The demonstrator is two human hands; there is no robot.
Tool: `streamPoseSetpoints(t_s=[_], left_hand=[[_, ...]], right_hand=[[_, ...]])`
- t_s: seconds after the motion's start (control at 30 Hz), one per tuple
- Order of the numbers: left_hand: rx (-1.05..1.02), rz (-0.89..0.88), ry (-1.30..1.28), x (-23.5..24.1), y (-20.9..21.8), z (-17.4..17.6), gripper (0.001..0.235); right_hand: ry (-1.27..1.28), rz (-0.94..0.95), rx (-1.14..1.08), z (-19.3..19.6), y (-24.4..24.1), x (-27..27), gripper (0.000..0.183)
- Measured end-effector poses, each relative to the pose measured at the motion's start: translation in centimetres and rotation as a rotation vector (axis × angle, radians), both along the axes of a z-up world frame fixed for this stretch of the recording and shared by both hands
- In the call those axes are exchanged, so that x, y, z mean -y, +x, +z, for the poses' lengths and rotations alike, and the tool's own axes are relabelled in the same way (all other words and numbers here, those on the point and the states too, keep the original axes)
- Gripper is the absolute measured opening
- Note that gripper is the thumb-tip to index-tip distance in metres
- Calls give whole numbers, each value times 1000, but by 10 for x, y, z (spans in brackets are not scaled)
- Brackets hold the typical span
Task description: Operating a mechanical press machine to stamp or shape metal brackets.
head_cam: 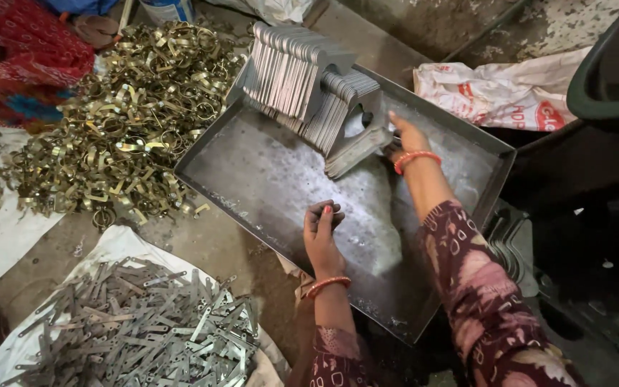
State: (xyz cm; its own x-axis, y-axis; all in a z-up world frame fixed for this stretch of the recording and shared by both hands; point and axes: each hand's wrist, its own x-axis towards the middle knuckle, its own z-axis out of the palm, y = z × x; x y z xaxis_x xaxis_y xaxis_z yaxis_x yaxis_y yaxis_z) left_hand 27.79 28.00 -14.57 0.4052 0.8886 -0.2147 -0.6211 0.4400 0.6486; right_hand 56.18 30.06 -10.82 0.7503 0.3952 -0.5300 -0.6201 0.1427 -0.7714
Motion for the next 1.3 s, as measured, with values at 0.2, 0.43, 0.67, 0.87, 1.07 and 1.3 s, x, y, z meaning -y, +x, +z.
streamPoseSetpoints(t_s=[0.2, 0.43, 0.67, 0.87, 1.07, 1.3], left_hand=[[-4, -21, 22, -1, 3, -9, 15], [-8, -73, -12, -9, -1, -16, 18], [-115, -236, 248, -6, -13, -3, 27], [-209, -599, 650, 53, 8, 21, 42], [-203, -819, 1050, 120, 33, 67, 55], [-434, -781, 1459, 152, 49, 96, 76]], right_hand=[[-354, 231, 294, -29, 16, -36, 43], [-408, 138, 330, -15, -17, 5, 35], [-155, 49, 348, 14, -78, 144, 37], [-110, -66, 380, 83, -117, 273, 42], [-92, -180, 338, 28, -94, 368, 37], [-102, -156, 308, 13, -83, 394, 38]])
